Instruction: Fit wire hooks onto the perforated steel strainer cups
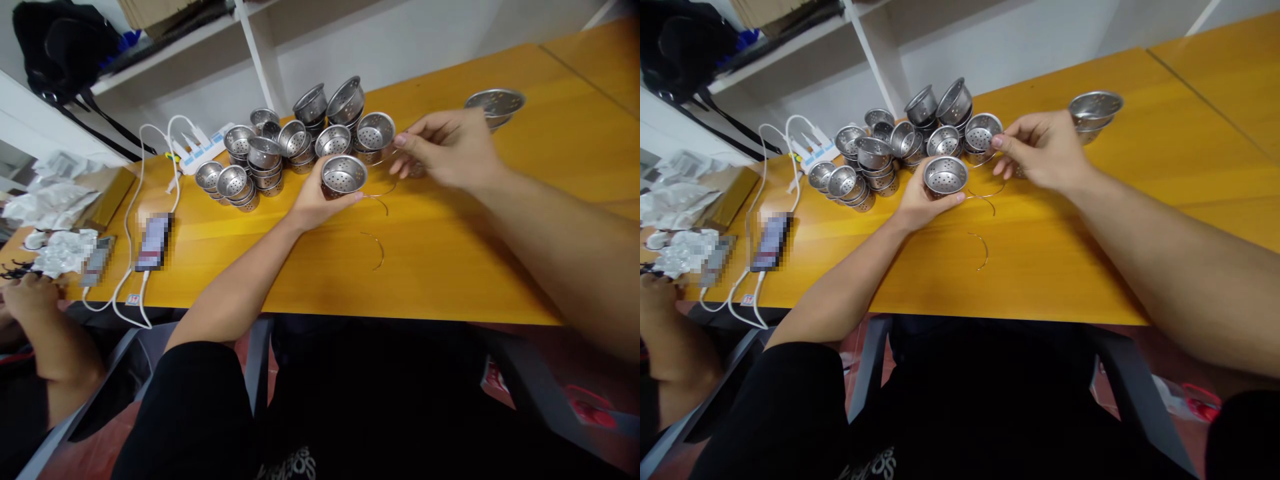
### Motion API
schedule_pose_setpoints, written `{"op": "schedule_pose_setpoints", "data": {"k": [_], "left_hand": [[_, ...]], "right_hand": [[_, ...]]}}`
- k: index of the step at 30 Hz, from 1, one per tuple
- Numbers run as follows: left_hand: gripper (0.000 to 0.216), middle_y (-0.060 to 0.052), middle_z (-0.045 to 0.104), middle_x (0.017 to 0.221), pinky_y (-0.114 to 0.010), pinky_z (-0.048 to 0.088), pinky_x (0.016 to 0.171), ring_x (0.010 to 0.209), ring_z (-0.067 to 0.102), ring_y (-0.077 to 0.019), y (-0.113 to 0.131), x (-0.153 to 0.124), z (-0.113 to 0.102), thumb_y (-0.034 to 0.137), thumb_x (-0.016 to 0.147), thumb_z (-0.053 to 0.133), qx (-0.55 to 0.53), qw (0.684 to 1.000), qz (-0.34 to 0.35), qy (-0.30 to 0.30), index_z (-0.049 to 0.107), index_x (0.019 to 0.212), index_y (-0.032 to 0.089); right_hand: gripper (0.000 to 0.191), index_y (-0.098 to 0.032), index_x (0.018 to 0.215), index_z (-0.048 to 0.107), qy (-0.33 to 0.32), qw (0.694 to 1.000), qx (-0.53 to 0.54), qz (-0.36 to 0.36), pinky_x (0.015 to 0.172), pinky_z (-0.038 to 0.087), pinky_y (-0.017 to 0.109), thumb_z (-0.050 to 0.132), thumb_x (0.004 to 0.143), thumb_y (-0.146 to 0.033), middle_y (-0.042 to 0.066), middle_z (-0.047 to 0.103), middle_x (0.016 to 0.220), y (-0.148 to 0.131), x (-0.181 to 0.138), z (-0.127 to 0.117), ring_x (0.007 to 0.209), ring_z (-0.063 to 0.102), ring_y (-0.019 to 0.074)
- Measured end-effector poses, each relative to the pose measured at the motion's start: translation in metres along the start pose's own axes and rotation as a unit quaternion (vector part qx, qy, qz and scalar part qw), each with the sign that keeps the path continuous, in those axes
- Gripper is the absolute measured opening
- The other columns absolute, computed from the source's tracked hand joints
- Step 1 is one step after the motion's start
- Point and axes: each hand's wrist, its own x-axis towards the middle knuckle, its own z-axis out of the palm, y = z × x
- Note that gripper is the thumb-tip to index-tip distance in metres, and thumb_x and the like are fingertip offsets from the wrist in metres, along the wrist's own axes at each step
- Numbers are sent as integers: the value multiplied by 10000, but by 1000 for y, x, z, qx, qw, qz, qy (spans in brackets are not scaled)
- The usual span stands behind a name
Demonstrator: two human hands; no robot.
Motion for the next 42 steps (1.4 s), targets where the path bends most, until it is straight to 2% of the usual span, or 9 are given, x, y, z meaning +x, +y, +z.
{"op": "schedule_pose_setpoints", "data": {"k": [6, 10, 15, 20, 27, 32, 35, 39, 42], "left_hand": [[1123, -152, 802, 1545, -726, 625, 1458, 1602, 763, -450, 17, -4, -8, 812, 800, 1185, 7, 1000, -15, -9, 687, 1663, 293], [1151, -148, 787, 1532, -731, 621, 1451, 1616, 743, -459, 24, -6, -9, 816, 831, 1167, 16, 1000, -16, -9, 645, 1722, 308], [1118, -183, 764, 1625, -749, 608, 1477, 1668, 721, -460, 5, -3, -6, 751, 921, 1115, 23, 1000, -5, 0, 574, 1793, 307], [1012, -170, 776, 1640, -733, 633, 1476, 1647, 777, -423, 1, 1, 1, 746, 961, 1067, -29, 999, -6, 23, 619, 1739, 279], [1041, -176, 816, 1580, -703, 687, 1427, 1538, 819, -418, 33, -8, -6, 733, 807, 1209, -2, 1000, -21, 18, 733, 1609, 270], [1147, -158, 809, 1532, -729, 669, 1418, 1566, 797, -424, 17, -8, -10, 833, 839, 1158, 18, 1000, -8, 1, 640, 1694, 270], [1183, -170, 798, 1548, -740, 651, 1432, 1610, 775, -436, 8, -6, -10, 844, 867, 1136, 21, 1000, 3, 1, 587, 1746, 273], [1119, -178, 770, 1636, -727, 618, 1478, 1665, 755, -428, -4, -2, -7, 802, 951, 1084, 1, 1000, 14, 5, 551, 1789, 287], [1044, -182, 748, 1683, -720, 603, 1497, 1701, 739, -418, -9, 1, -6, 789, 1033, 1000, -7, 1000, 26, 2, 528, 1822, 293]], "right_hand": [[599, -284, 1005, 890, -14, 1000, -15, -3, 618, 557, 421, 1129, 981, -832, 66, 829, 845, 0, -2, 0, 645, 642, 198], [407, -294, 1064, 908, -32, 997, -68, -12, 674, 468, 416, 1053, 1114, -671, -1, 690, 718, 3, -2, -3, 636, 501, 176], [289, -285, 1071, 873, -52, 997, -47, 12, 669, 477, 384, 1033, 1154, -511, 4, 728, 794, 5, -1, -3, 671, 520, 168], [111, -292, 1315, 936, -30, 997, -66, 1, 677, 505, 385, 929, 1226, -357, -16, 715, 763, 5, 1, -3, 642, 559, 180], [270, -266, 1516, 847, -16, 998, -37, 41, 697, 553, 364, 869, 1256, -197, 48, 948, 1185, 11, 6, -1, 670, 662, 152], [533, -309, 1274, 651, -62, 998, 13, 14, 517, 547, 339, 1098, 1113, -551, 107, 981, 1199, 20, 7, 1, 588, 735, 184], [588, -294, 1161, 720, -124, 992, 14, -11, 433, 501, 344, 1133, 1036, -693, 107, 961, 1093, 19, 3, 1, 525, 688, 182], [356, -262, 1105, 865, -147, 989, -24, -12, 458, 436, 342, 1103, 1108, -525, 56, 806, 814, 15, -4, 5, 525, 565, 147], [256, -260, 1139, 861, -141, 990, -17, -2, 498, 438, 357, 1036, 1172, -444, 40, 748, 780, 16, -5, 9, 565, 562, 152]]}}
